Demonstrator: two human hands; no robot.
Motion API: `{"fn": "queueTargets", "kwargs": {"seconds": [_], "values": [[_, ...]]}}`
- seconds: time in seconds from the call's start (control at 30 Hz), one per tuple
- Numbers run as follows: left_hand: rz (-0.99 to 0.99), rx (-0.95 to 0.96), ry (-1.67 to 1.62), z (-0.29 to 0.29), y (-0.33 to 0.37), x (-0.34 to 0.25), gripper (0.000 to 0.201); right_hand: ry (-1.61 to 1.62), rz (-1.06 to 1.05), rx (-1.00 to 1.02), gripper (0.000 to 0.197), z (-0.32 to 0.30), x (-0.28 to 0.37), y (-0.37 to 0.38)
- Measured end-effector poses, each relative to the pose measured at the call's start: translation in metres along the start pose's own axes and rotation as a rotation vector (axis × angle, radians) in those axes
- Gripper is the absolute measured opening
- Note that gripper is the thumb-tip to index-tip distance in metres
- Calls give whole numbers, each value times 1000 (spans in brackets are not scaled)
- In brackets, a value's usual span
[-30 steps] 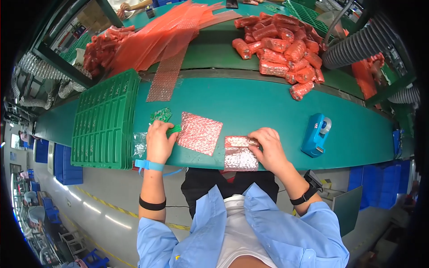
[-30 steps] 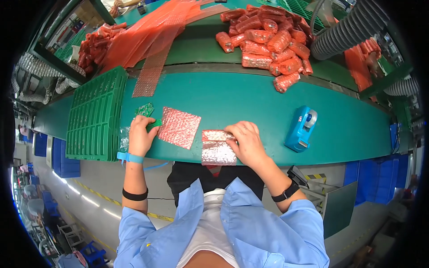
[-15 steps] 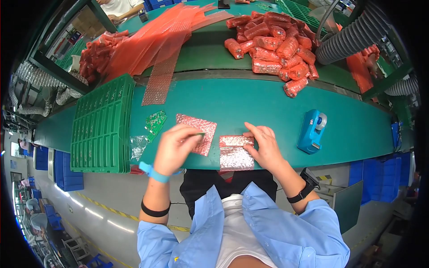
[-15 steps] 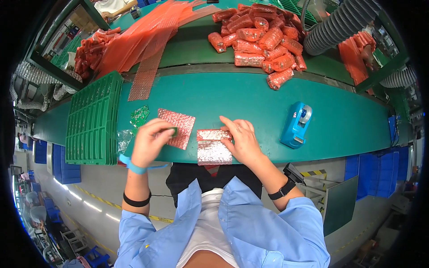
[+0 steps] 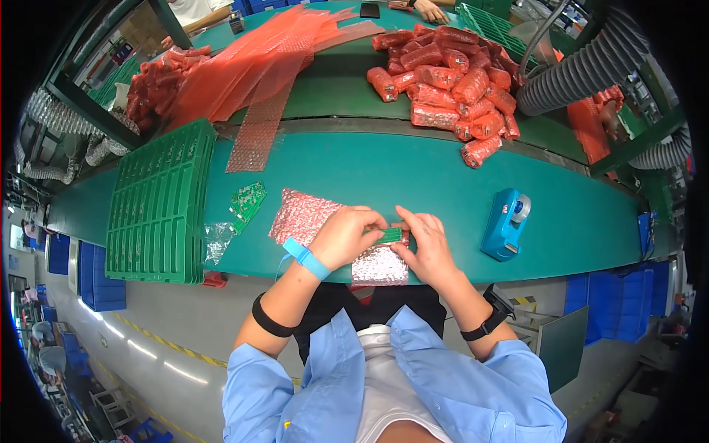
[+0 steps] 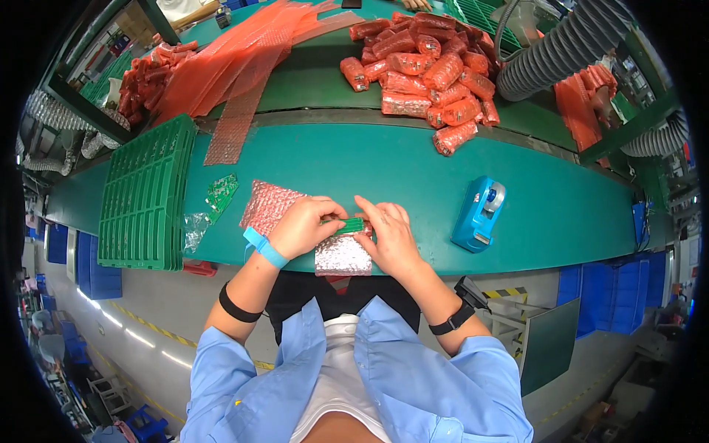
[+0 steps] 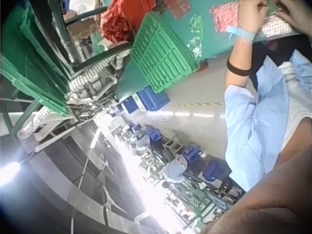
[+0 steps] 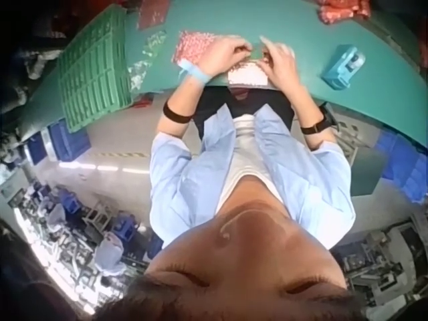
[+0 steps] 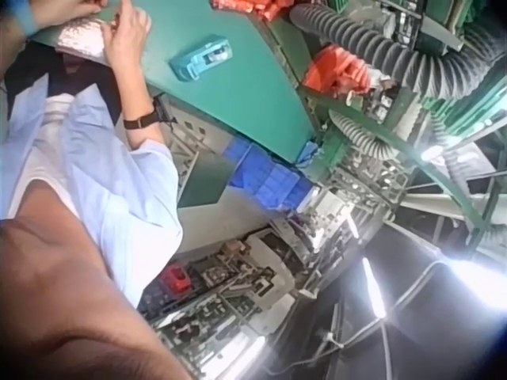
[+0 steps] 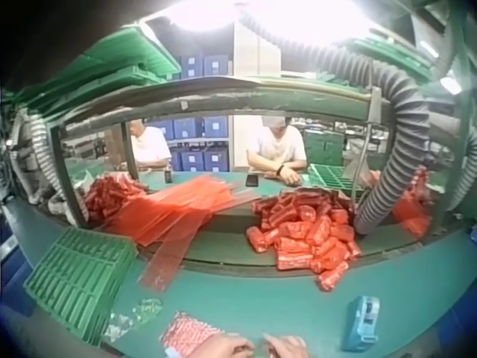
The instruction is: The person wraps circuit boards by hand, picking up a board from a green tray, placing it onto a bubble wrap sheet, and folding the sheet over the board. They then secure the wrapped circuit board with tape from a dispenser and place the finished package onto a pile.
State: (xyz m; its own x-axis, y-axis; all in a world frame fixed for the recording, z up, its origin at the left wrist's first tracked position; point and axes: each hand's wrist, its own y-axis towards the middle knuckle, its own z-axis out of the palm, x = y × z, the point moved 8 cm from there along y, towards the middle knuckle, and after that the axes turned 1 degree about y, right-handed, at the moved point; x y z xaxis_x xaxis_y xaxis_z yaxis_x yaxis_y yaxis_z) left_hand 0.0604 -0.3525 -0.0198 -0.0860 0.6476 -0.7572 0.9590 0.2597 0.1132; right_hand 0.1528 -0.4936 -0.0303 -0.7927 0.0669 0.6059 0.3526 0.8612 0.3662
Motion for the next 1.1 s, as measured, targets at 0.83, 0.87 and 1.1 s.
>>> {"fn": "queueTargets", "kwargs": {"seconds": [0.83, 0.87, 1.1], "values": [[96, -69, 152, 5, -13, -4, 27, 64, 35, 60, 36, 2, -5, 1], [97, -69, 152, 6, -14, -5, 27, 80, 49, 68, 35, 1, -5, 2], [137, -196, 257, 13, -26, -9, 30, -35, 75, 188, 33, 0, 4, 19]]}}
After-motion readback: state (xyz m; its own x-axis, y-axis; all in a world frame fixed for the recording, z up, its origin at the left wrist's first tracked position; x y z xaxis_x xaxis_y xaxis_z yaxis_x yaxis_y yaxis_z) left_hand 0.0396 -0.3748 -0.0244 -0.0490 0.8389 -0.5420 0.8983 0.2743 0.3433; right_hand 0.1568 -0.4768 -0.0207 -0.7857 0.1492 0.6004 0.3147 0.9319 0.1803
